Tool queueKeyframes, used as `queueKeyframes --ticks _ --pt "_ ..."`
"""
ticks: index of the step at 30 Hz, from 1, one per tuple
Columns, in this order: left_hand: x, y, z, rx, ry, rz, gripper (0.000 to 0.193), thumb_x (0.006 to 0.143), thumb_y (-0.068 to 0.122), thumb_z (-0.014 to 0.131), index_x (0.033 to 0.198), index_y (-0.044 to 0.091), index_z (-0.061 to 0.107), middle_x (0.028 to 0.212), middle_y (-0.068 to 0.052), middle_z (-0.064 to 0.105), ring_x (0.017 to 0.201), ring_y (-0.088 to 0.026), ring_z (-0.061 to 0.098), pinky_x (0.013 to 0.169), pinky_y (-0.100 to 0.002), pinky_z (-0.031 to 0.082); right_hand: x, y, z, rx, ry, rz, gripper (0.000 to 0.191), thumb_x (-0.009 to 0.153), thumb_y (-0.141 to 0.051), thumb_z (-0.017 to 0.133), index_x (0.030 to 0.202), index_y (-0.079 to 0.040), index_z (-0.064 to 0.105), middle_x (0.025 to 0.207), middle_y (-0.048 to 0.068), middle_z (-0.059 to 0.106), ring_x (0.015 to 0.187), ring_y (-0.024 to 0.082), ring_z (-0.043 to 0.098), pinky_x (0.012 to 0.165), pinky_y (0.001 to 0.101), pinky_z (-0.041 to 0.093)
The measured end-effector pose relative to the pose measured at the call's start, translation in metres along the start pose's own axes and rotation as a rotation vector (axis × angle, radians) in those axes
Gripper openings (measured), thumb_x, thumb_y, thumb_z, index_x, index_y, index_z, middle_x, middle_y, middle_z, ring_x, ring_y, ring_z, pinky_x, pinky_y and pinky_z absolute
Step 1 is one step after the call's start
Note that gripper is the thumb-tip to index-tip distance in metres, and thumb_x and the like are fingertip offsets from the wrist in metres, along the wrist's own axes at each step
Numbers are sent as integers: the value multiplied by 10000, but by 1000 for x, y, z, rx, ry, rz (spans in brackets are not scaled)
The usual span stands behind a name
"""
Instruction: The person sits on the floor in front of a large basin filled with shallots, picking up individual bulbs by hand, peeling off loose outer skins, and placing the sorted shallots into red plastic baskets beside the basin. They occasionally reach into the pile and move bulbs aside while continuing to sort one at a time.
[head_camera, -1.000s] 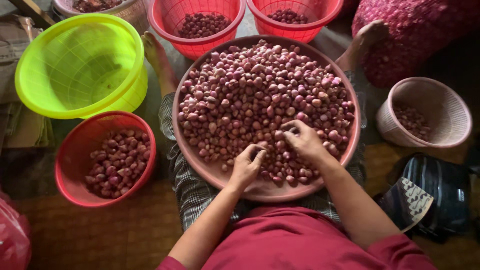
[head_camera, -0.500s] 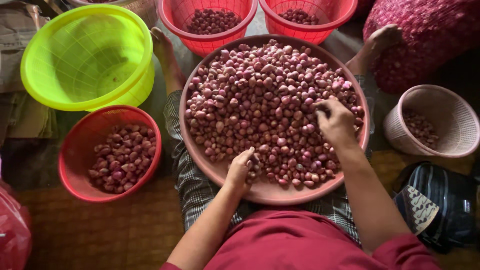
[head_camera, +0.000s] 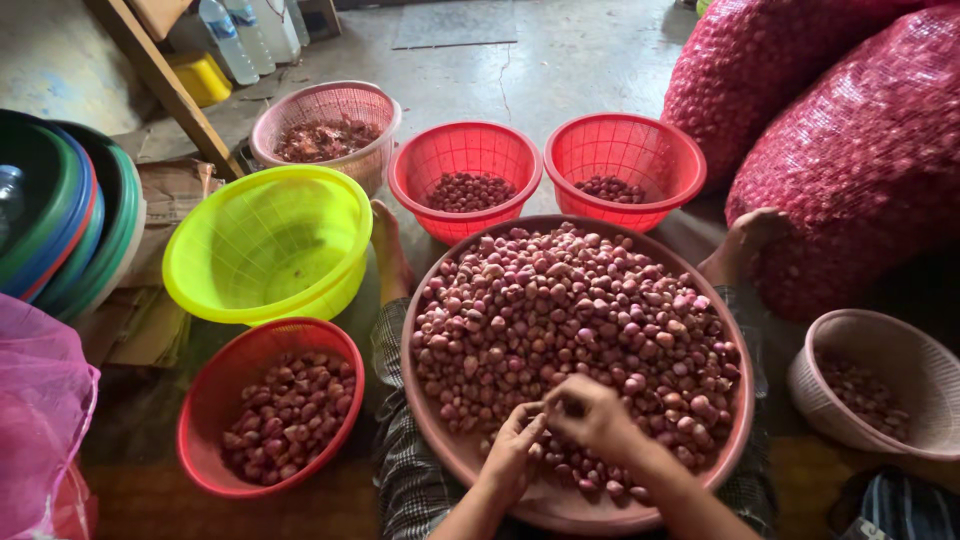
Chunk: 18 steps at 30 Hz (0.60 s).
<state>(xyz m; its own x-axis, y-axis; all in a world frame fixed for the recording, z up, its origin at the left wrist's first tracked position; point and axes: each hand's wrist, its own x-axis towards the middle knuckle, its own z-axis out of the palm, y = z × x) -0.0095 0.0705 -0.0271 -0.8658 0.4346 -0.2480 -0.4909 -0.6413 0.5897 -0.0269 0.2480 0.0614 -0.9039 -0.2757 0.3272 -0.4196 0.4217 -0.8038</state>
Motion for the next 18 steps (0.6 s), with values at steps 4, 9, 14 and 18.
queueKeyframes --ticks 4,9,14,18 --pt "5 -6 -4 50 22 115 166 1018 159 697 1124 53 625 871 -43 676 710 -116 634 607 -259 554 -16 2 17 140 -61 171 181 783 9 797 963 -15 797 903 52 739 837 143 733 735 276 595" --pt "-4 -1 -1 66 124 5 172 942 179 699 1033 65 610 893 -53 715 750 -137 698 642 -295 605 -15 15 17 279 9 348 143 834 -13 792 973 7 818 889 51 771 819 106 708 734 258 591" --pt "-4 2 2 22 67 107 203 954 220 700 1057 54 643 886 -54 722 669 -112 647 535 -230 512 -19 4 17 334 -1 389 299 874 -69 777 1166 -23 733 978 29 780 881 64 696 778 246 587" --pt "-4 -3 -5 207 111 110 216 949 239 733 1031 73 620 816 -52 686 625 -99 611 497 -225 480 -25 -7 20 363 17 417 362 853 -47 773 1207 -14 704 942 47 768 844 83 698 744 253 602"
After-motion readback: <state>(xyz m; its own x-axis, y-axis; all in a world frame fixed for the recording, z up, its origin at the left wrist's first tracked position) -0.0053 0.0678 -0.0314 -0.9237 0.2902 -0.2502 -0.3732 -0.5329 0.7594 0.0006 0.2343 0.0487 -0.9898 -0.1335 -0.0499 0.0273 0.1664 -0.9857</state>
